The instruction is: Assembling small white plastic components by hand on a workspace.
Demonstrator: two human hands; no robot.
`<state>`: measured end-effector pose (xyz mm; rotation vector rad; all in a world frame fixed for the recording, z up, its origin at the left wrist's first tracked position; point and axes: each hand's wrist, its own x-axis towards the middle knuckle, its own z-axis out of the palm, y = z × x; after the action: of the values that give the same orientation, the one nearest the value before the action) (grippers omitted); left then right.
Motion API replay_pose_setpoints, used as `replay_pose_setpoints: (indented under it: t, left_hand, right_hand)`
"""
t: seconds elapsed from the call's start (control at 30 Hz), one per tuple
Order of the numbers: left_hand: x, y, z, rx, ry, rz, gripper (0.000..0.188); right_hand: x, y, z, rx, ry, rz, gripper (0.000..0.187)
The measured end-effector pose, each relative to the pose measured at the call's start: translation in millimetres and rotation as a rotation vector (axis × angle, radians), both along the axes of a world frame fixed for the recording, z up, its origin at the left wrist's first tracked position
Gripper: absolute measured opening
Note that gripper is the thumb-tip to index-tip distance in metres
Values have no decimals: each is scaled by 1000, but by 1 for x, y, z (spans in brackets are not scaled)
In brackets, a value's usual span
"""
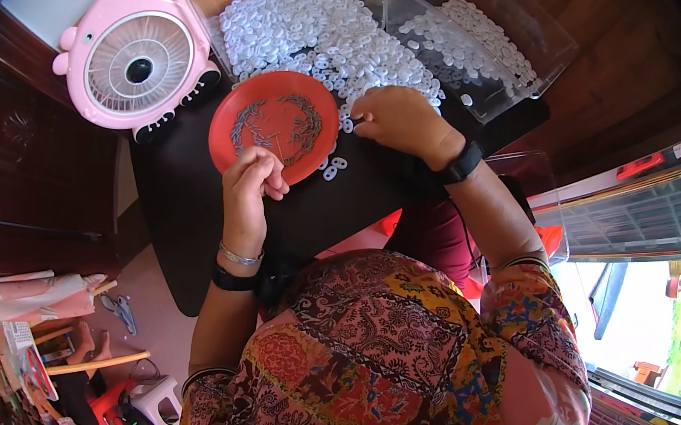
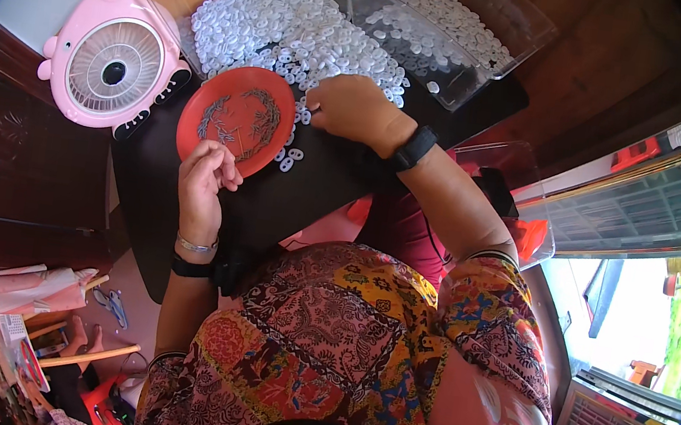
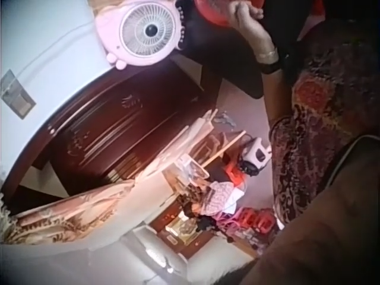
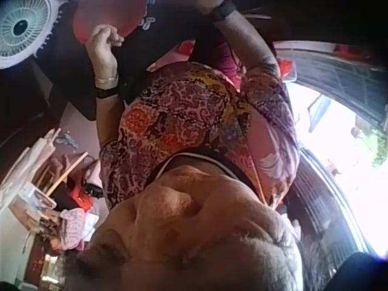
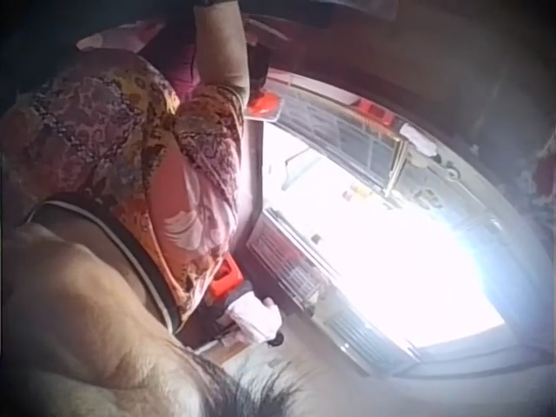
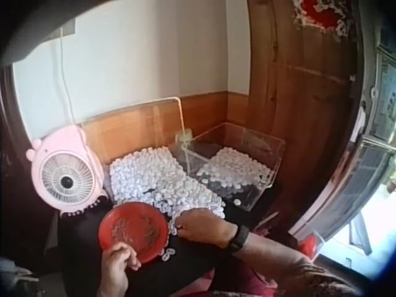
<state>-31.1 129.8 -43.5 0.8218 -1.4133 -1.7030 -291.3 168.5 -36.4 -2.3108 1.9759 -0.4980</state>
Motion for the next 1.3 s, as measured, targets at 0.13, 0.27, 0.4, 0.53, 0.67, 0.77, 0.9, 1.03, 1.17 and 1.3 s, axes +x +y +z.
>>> replay_pose_setpoints:
  t: [0.13,0.27,0.4,0.53,0.67,0.77,0.9,1.03,1.17,1.3]
  left_hand:
    - [-4,4,-6,-174,-33,87,14]
    - [-2,3,-10,-202,-28,49,14]
    - [0,7,-6,-199,-72,82,15]
    - [5,16,-4,-206,-96,95,16]
    - [17,27,2,-163,-121,111,16]
    - [27,26,-2,-140,-111,128,16]
    - [26,23,-4,-128,-90,105,16]
    - [20,21,-4,-121,-103,73,16]
    - [17,20,-1,-103,-108,32,17]
    - [15,17,-3,-79,-110,28,18]
  right_hand:
    - [7,1,-8,-9,54,0,15]
    - [0,-4,-5,-18,98,12,12]
    - [-7,-23,5,-148,193,-30,9]
    - [-20,-50,1,-138,303,-41,9]
    - [-23,-57,-9,-105,397,-38,9]
    - [-30,-57,-8,-108,376,-36,12]
    - [-36,-59,-14,-99,373,-67,11]
    - [-40,-57,-15,-108,361,-61,10]
    - [-39,-54,-8,-31,162,-144,8]
    - [-35,-50,-2,-121,152,-18,12]
